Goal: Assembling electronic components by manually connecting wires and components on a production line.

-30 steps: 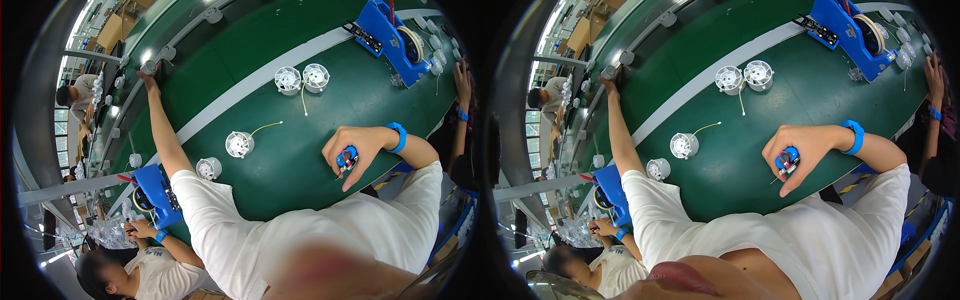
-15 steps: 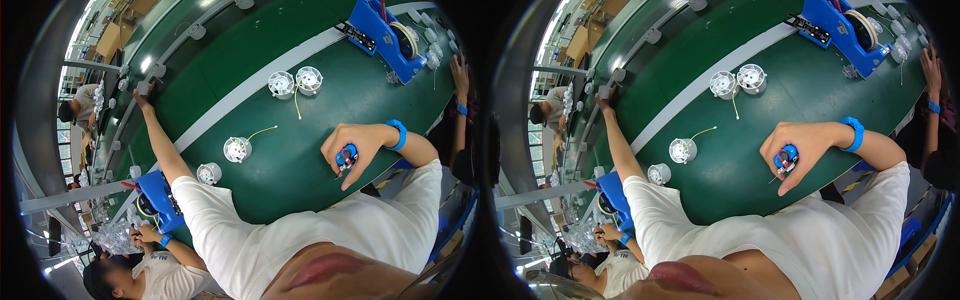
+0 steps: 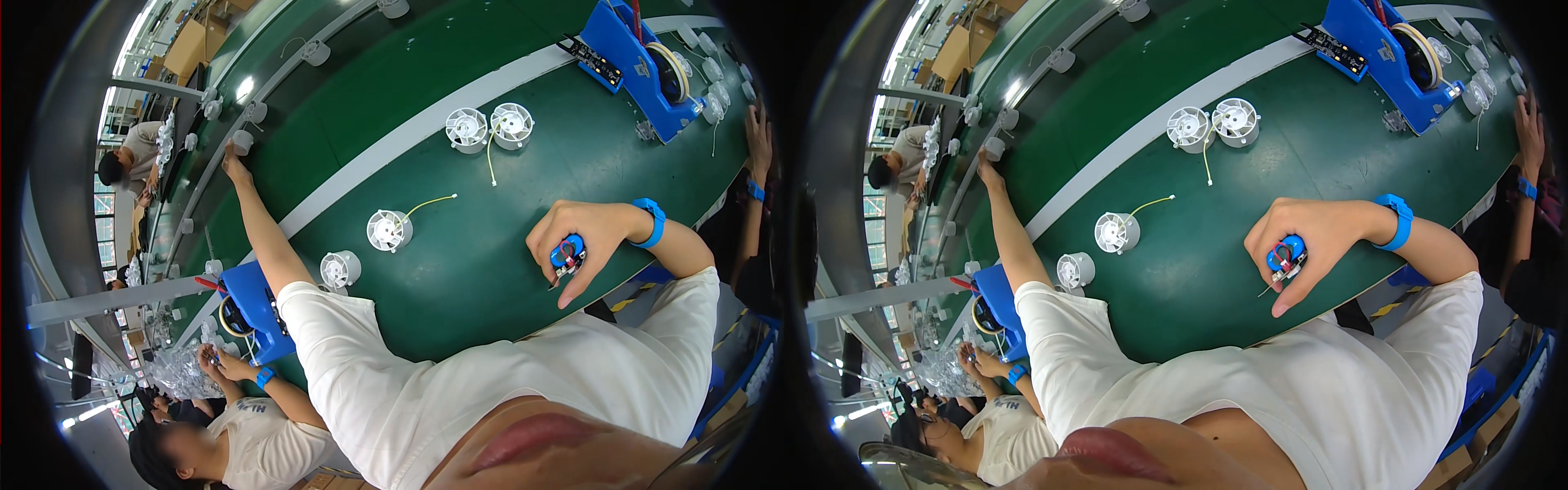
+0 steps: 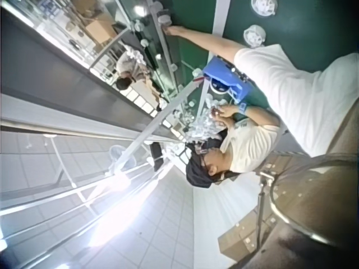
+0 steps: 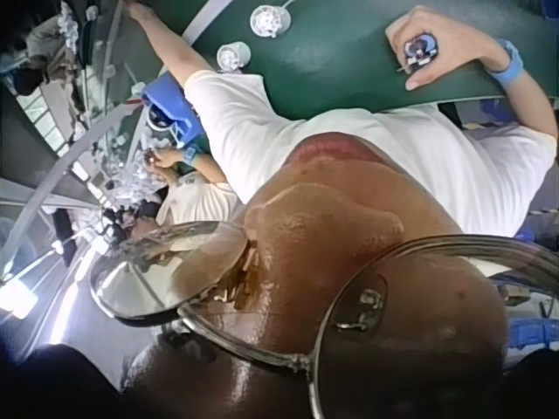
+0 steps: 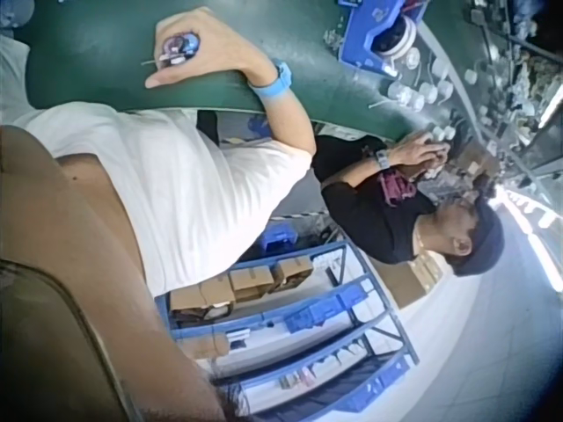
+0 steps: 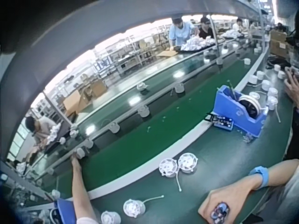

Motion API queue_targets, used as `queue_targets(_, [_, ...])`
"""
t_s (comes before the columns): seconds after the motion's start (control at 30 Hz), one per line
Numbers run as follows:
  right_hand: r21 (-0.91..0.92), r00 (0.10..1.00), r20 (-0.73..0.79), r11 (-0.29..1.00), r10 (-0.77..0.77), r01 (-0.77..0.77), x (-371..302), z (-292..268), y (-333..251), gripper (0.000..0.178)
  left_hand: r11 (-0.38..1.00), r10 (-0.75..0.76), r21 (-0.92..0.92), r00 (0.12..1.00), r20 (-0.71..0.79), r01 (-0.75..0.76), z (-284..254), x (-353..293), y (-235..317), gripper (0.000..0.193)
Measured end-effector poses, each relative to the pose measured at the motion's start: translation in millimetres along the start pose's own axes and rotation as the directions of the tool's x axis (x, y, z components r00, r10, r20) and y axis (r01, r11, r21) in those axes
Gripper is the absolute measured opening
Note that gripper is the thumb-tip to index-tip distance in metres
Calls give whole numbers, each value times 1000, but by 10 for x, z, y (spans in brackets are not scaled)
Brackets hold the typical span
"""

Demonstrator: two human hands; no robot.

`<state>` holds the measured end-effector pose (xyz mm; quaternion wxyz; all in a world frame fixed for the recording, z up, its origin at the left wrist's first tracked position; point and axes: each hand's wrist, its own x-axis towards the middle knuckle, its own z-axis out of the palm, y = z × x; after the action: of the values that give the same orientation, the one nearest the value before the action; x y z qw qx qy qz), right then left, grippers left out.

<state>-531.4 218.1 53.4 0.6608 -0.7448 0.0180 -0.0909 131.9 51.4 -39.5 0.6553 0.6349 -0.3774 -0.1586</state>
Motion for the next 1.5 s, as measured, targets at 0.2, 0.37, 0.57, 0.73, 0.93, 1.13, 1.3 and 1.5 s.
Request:
queue_targets(0.2, [-10,1000,13,1000,6,-5,11,20,-15,23,987,86,129,995,47,-91,-153,-3,-9,46])
queue_targets(0.37, [-3,1000,15,1000,8,-8,11,23,2,23,947,78,289,975,209,-138,-267,-28,-12,48])
queue_targets(0.57, [-17,1000,15,1000,12,-11,17,1,19,23,955,106,271,991,84,-125,-343,-54,-13,50])
queue_targets(0.73, [-31,999,22,999,23,-22,33,3,7,23,924,259,310,963,-78,-224,-416,-170,-2,50])
queue_targets(0.93, [-35,999,39,999,26,-25,24,24,3,23,744,496,640,802,-333,-195,-456,-339,243,42])
queue_targets(1.13, [-29,998,62,999,28,-26,80,120,13,22,433,721,743,691,55,-511,28,-697,756,31])
queue_targets(1.3, [-38,993,-74,995,90,-93,-3,94,19,21,790,267,130,527,807,-599,1370,-2183,2079,28])
queue_targets(1.5, [-18,971,-217,994,100,-107,38,84,-36,22,699,-263,220,42,964,-680,1531,-2951,2655,27])
